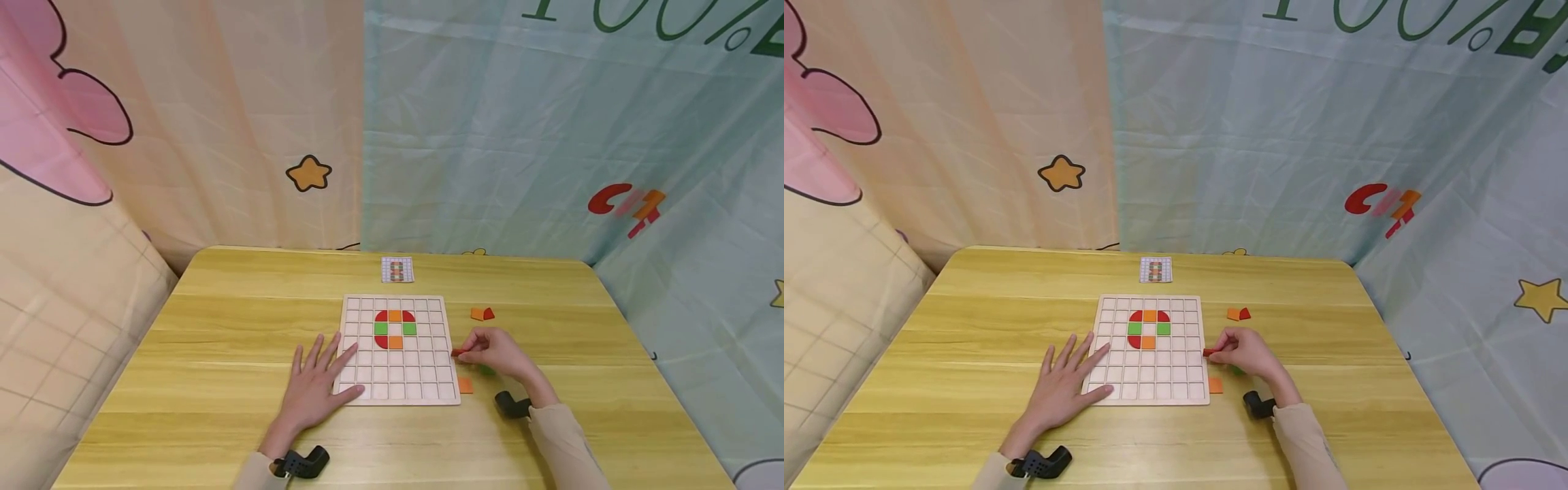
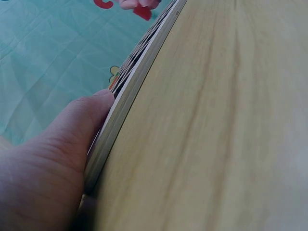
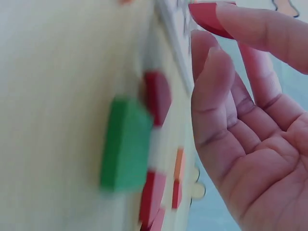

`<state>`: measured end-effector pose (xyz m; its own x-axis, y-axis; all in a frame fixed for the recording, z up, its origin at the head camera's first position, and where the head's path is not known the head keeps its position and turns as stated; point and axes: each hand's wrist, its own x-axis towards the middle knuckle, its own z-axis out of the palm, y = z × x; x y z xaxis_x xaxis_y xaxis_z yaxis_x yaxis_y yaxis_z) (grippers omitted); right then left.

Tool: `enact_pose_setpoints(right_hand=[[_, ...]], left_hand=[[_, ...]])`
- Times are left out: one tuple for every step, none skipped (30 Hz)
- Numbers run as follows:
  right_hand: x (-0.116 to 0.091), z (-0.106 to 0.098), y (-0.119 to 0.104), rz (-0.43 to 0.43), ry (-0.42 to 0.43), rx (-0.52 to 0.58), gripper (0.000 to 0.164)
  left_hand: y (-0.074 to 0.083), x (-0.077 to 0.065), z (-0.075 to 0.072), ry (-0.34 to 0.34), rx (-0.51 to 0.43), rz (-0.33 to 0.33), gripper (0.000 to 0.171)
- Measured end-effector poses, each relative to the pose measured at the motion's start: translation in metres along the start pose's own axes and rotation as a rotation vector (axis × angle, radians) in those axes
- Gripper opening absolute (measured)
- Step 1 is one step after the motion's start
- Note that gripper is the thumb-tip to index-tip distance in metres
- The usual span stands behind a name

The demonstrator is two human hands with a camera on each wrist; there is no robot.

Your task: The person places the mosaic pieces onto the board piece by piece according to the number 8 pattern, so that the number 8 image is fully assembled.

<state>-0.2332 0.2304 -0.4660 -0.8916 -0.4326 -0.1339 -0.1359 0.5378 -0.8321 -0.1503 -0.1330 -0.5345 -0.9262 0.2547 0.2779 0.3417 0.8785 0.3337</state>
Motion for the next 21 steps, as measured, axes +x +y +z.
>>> enact_pose_setpoints(right_hand=[[0.002, 0.001, -0.003, 0.004, 0.001, 0.013, 0.020], [0.004, 0.003, -0.006, 0.010, 0.004, 0.026, 0.021], [0.006, 0.005, -0.010, 0.014, 0.006, 0.034, 0.021], [0.009, 0.008, -0.013, 0.017, 0.010, 0.037, 0.020], [0.012, 0.011, -0.016, 0.017, 0.016, 0.034, 0.019], [0.015, 0.014, -0.019, 0.015, 0.024, 0.030, 0.018], [0.019, 0.018, -0.021, 0.014, 0.032, 0.032, 0.018], [0.022, 0.021, -0.023, 0.012, 0.038, 0.035, 0.017], [0.027, 0.025, -0.024, 0.008, 0.044, 0.034, 0.017], [0.031, 0.029, -0.025, 0.011, 0.045, 0.044, 0.017], [0.035, 0.032, -0.025, 0.014, 0.042, 0.061, 0.017], [0.038, 0.035, -0.026, 0.019, 0.037, 0.076, 0.017], [0.042, 0.038, -0.026, 0.028, 0.030, 0.093, 0.017], [0.045, 0.041, -0.026, 0.036, 0.023, 0.109, 0.018], [0.049, 0.043, -0.026, 0.047, 0.016, 0.126, 0.018], [0.052, 0.045, -0.026, 0.058, 0.009, 0.145, 0.018], [0.054, 0.047, -0.027, 0.069, 0.007, 0.150, 0.018], [0.056, 0.049, -0.028, 0.079, 0.010, 0.141, 0.018], [0.058, 0.050, -0.028, 0.087, 0.011, 0.136, 0.018], [0.059, 0.052, -0.030, 0.093, 0.014, 0.128, 0.017], [0.060, 0.053, -0.031, 0.103, 0.015, 0.121, 0.017]], left_hand=[[0.000, 0.000, 0.000, -0.002, 0.001, -0.001, 0.074], [0.000, 0.000, 0.000, -0.007, 0.005, -0.003, 0.074], [0.000, 0.000, 0.000, -0.009, 0.008, -0.003, 0.074], [0.000, 0.000, 0.000, -0.012, 0.010, -0.004, 0.074], [0.000, 0.000, 0.000, -0.012, 0.011, -0.003, 0.074], [0.000, 0.000, 0.000, -0.011, 0.010, -0.003, 0.074], [-0.001, 0.000, 0.000, -0.010, 0.011, -0.002, 0.074], [-0.001, 0.000, 0.000, -0.009, 0.011, -0.001, 0.074], [-0.001, 0.000, 0.000, -0.008, 0.010, 0.000, 0.074], [-0.001, 0.000, 0.000, -0.008, 0.010, -0.001, 0.074], [-0.001, 0.000, 0.000, -0.007, 0.010, -0.001, 0.074], [-0.001, 0.000, 0.000, -0.004, 0.011, 0.000, 0.074], [0.000, 0.000, 0.000, -0.002, 0.009, 0.001, 0.074], [0.000, 0.000, 0.000, 0.000, 0.009, 0.002, 0.074], [0.000, 0.000, 0.000, 0.003, 0.008, 0.003, 0.074], [0.000, 0.000, 0.000, 0.005, 0.007, 0.003, 0.074], [0.000, 0.000, 0.000, 0.005, 0.005, 0.003, 0.074], [0.000, 0.000, 0.000, 0.002, 0.004, 0.001, 0.074], [0.000, 0.000, 0.000, -0.004, 0.004, -0.001, 0.074], [0.000, 0.000, -0.001, -0.010, 0.004, -0.003, 0.074], [0.000, 0.000, -0.001, -0.015, 0.005, -0.005, 0.074]])
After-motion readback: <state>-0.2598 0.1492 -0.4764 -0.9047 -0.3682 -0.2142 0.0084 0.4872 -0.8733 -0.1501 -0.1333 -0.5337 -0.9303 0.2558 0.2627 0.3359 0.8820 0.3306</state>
